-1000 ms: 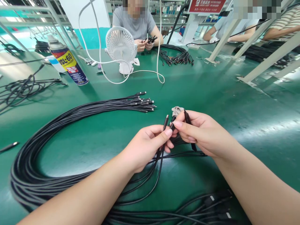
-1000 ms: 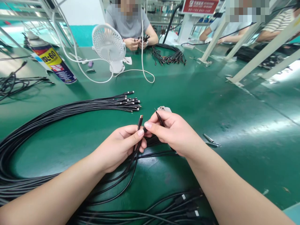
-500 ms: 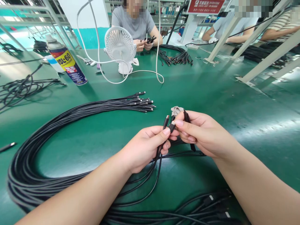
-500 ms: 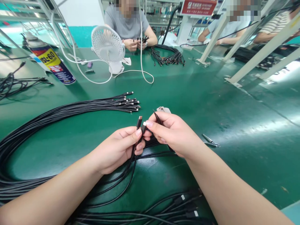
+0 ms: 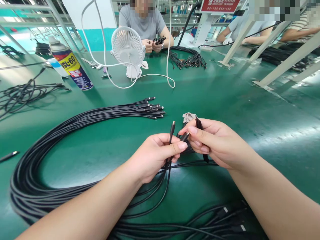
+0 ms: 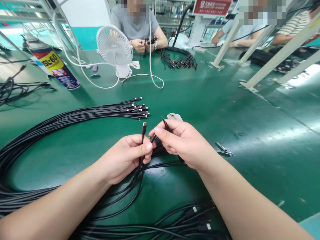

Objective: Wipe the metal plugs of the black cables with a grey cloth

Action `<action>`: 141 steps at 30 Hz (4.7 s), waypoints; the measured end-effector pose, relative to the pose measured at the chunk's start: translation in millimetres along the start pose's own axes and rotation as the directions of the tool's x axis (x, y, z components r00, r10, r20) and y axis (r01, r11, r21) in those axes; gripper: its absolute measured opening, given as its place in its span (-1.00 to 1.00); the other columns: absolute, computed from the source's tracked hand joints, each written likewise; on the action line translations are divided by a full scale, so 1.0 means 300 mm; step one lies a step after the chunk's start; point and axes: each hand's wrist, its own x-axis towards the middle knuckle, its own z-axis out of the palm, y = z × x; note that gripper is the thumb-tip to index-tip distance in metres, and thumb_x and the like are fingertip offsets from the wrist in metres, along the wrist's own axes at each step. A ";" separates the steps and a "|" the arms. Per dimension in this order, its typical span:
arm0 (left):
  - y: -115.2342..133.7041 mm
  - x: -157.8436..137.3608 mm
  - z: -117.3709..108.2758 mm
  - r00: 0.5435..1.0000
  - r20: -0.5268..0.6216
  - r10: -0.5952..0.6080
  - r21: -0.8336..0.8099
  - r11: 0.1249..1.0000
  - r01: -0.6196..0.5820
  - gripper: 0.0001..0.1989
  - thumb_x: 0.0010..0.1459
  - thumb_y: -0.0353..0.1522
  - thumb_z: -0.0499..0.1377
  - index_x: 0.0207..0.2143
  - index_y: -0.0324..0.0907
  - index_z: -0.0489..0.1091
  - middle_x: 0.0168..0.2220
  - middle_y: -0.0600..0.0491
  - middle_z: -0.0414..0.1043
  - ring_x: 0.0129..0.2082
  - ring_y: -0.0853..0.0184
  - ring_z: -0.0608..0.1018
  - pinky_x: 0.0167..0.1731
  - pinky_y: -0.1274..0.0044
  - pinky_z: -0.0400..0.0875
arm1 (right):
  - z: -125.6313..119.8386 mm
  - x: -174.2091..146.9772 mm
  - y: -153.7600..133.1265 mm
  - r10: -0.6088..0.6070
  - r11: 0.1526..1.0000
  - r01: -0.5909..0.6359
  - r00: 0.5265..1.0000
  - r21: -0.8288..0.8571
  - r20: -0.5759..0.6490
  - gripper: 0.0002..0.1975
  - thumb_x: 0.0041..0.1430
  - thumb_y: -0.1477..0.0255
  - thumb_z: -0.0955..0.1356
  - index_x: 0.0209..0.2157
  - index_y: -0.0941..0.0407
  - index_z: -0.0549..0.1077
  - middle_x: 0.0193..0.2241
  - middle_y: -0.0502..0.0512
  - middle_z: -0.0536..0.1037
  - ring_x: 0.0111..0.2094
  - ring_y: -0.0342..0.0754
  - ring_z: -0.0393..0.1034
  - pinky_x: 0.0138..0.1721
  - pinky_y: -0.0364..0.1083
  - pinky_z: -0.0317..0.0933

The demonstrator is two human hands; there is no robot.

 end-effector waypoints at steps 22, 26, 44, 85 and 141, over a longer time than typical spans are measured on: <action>-0.013 0.001 -0.012 0.996 0.074 0.040 -0.075 0.997 -0.035 -0.71 0.05 -0.20 0.37 -0.41 -0.30 0.56 -0.53 0.08 0.32 -0.53 0.50 0.30 -0.51 0.61 0.16 | 0.004 0.002 0.003 0.003 1.000 -0.003 0.999 0.020 -0.041 -0.56 0.04 0.08 0.49 -0.47 0.15 0.35 -0.68 -0.16 0.19 -0.66 -0.31 -0.02 -0.67 -0.26 -0.13; -0.015 0.002 -0.014 0.997 0.075 0.037 -0.088 0.996 -0.030 -0.72 0.09 -0.21 0.35 -0.41 -0.30 0.56 -0.51 0.07 0.31 -0.52 0.50 0.30 -0.51 0.62 0.16 | 0.003 0.002 0.003 -0.008 1.000 0.008 1.000 -0.001 -0.030 -0.56 0.05 0.08 0.48 -0.49 0.15 0.35 -0.68 -0.16 0.18 -0.66 -0.31 -0.02 -0.67 -0.26 -0.13; -0.001 -0.002 0.000 0.999 0.028 0.045 -0.156 0.987 -0.040 -0.76 0.07 -0.28 0.37 -0.32 -0.30 0.58 -0.36 0.03 0.32 -0.52 0.56 0.24 -0.58 0.68 0.06 | 0.008 -0.017 0.013 -0.141 0.984 0.130 0.986 -0.122 -0.088 -0.74 0.33 0.15 0.28 -0.28 0.05 0.25 -0.50 -0.12 0.22 -0.61 -0.25 -0.02 -0.65 -0.23 -0.10; -0.005 0.007 -0.007 1.000 -0.014 0.007 -0.166 0.986 -0.009 -0.76 0.05 -0.29 0.39 -0.43 -0.30 0.49 -0.43 0.09 0.26 -0.51 0.53 0.27 -0.55 0.64 0.15 | 0.039 -0.080 0.001 -0.654 -0.218 0.191 0.700 -0.957 0.288 -0.73 0.28 0.57 0.28 -0.13 0.18 0.60 -0.38 0.08 0.65 -0.54 -0.12 0.45 -0.53 -0.10 0.18; -0.010 0.013 -0.006 1.000 -0.020 -0.009 -0.162 0.987 0.006 -0.78 0.05 -0.29 0.38 -0.43 -0.30 0.52 -0.42 0.09 0.27 -0.53 0.55 0.27 -0.57 0.67 0.16 | 0.040 -0.076 0.002 -0.652 -0.226 0.163 0.708 -0.960 0.273 -0.70 0.27 0.57 0.25 -0.16 0.18 0.63 -0.44 0.04 0.62 -0.58 -0.10 0.43 -0.54 -0.10 0.18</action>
